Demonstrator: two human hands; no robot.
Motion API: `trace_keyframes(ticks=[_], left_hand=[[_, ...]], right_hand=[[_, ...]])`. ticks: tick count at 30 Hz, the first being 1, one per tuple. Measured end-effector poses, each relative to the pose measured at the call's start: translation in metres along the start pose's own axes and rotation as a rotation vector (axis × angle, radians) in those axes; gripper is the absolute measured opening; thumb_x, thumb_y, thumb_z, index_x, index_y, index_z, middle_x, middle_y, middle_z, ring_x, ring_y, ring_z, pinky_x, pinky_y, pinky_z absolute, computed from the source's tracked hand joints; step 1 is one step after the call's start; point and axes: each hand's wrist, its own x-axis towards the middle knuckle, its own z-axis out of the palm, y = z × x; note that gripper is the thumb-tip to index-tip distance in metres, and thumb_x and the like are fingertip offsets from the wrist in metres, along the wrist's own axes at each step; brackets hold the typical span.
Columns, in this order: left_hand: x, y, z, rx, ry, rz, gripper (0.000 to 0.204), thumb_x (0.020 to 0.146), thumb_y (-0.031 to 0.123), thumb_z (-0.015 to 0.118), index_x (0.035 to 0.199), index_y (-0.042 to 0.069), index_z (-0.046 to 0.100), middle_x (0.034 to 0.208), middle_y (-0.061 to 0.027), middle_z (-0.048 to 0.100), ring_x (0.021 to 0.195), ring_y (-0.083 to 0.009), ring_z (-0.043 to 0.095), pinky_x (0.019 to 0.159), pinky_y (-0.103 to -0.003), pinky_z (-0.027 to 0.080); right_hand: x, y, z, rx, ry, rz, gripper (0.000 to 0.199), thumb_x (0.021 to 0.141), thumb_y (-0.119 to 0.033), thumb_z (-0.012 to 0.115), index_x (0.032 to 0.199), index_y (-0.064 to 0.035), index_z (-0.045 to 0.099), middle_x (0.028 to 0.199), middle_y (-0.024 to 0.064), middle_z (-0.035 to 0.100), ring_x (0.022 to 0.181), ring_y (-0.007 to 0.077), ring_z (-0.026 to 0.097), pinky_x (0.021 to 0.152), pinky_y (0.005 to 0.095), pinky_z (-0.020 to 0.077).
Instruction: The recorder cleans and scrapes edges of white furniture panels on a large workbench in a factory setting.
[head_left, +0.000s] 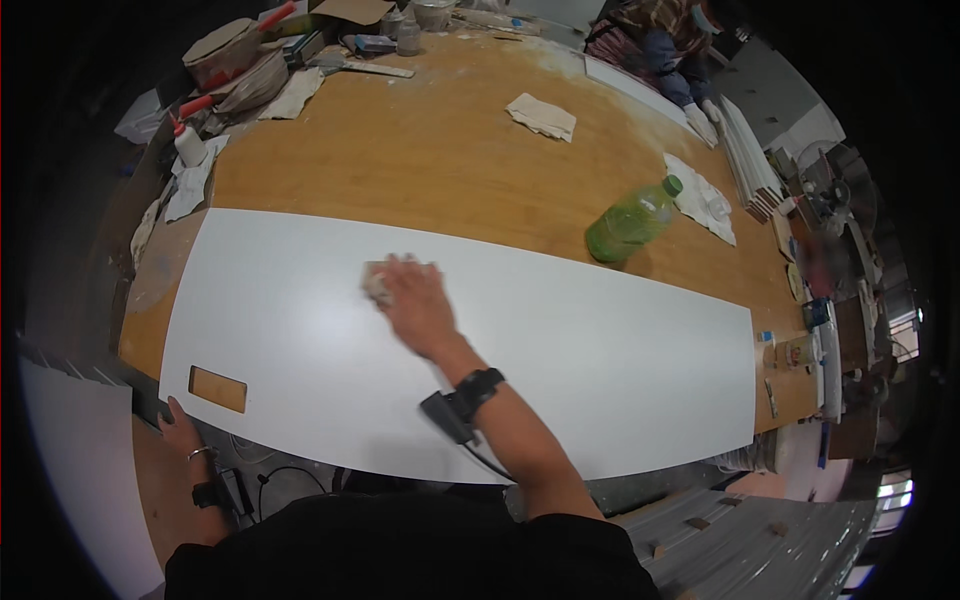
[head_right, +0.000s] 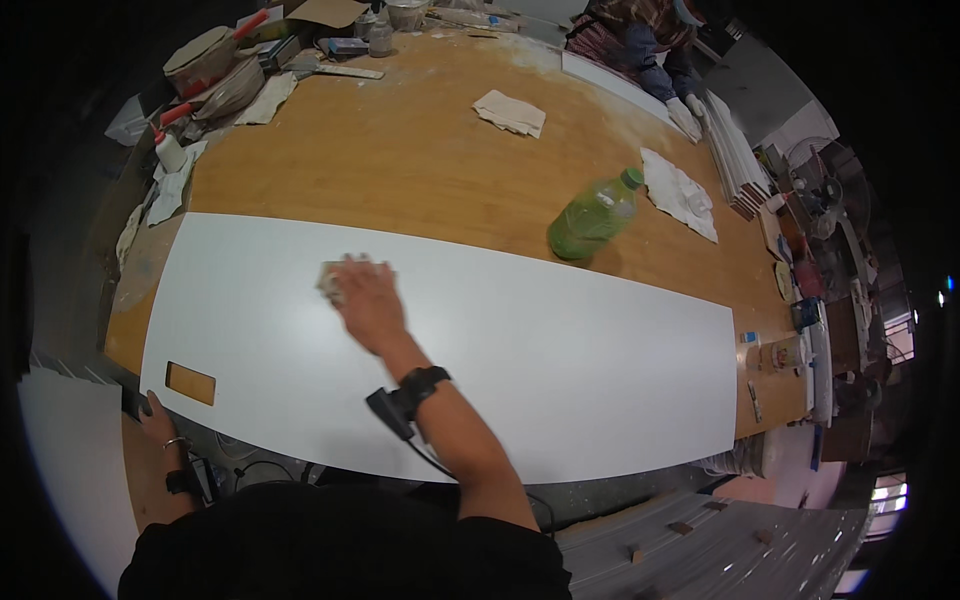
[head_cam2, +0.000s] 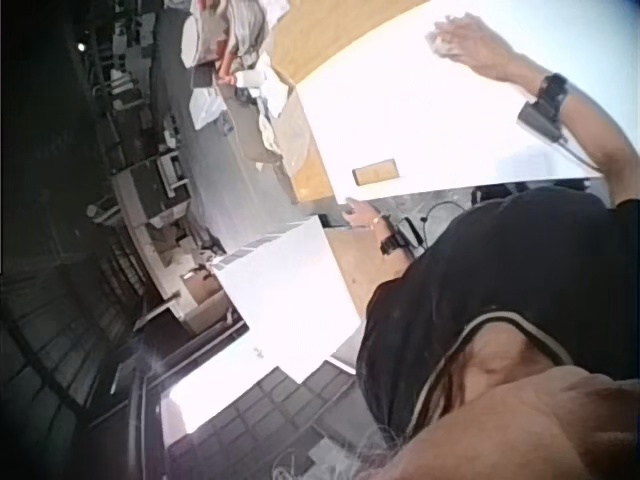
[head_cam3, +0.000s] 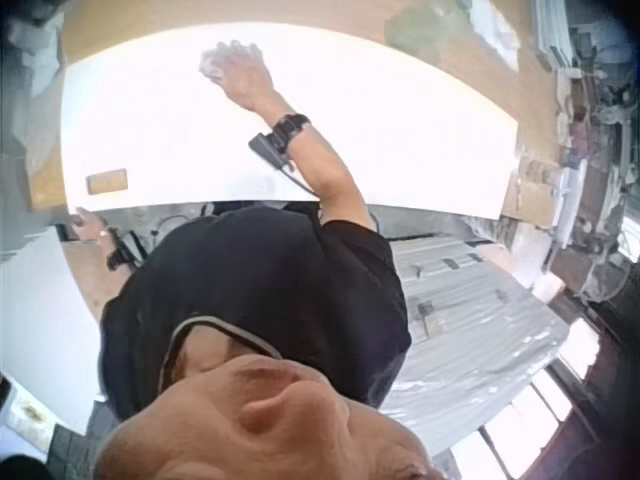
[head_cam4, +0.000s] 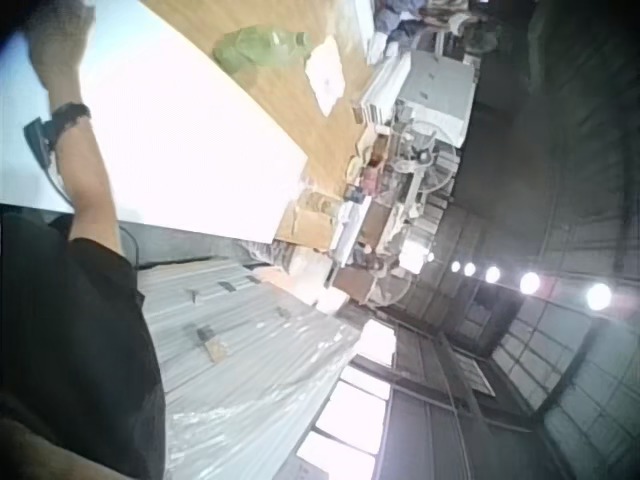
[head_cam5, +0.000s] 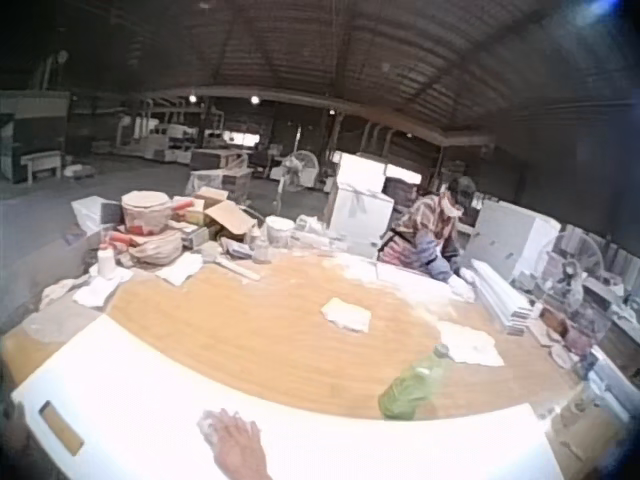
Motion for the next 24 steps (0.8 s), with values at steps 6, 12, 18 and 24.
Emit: trace_keyframes(ticks=[6,12,18,24], left_hand=[[-0.113,-0.016,-0.002,-0.537,-0.417,-0.312,0.067,0.083,0.053,0.051,0.113,-0.008,0.049,0.106,-0.0229,0.056,0.09,-0.0318,0.059,0.072,-0.035,0.048],[-0.268,0.086,-0.033,-0.895,-0.755,-0.295,0.052,0.086,0.051,0.048,0.1,0.001,0.052,0.078,-0.0078,0.059,0.062,-0.0174,0.058,0.05,-0.03,0.046],[-0.386,0.198,-0.127,-0.686,-1.607,-0.672,0.06,0.084,0.058,0.045,0.105,0.003,0.052,0.078,-0.0089,0.061,0.059,-0.0198,0.059,0.048,-0.028,0.048],[-0.403,0.204,-0.126,-0.722,-1.672,-0.657,0.057,0.084,0.056,0.047,0.107,0.004,0.053,0.081,-0.0096,0.063,0.058,-0.0161,0.059,0.048,-0.024,0.048]], right_hand=[[-0.169,0.258,-0.161,-0.276,0.166,0.661,0.051,0.086,-0.032,0.048,0.128,-0.0043,0.041,0.131,0.0137,0.042,0.126,0.0307,0.033,0.104,0.0491,0.0193],[-0.341,0.37,-0.275,-0.404,0.26,1.227,0.054,0.087,-0.036,0.045,0.128,-0.0018,0.039,0.133,0.0143,0.04,0.124,0.0318,0.034,0.102,0.0504,0.0226],[-0.383,0.359,-0.277,-0.516,0.266,1.306,0.052,0.087,-0.036,0.047,0.126,-0.0025,0.042,0.135,0.0144,0.037,0.124,0.0326,0.034,0.1,0.0517,0.0255],[-0.318,0.26,-0.202,-0.4,0.104,0.693,0.055,0.083,-0.033,0.054,0.128,-0.005,0.038,0.137,0.013,0.034,0.126,0.0326,0.031,0.102,0.0527,0.0198]])
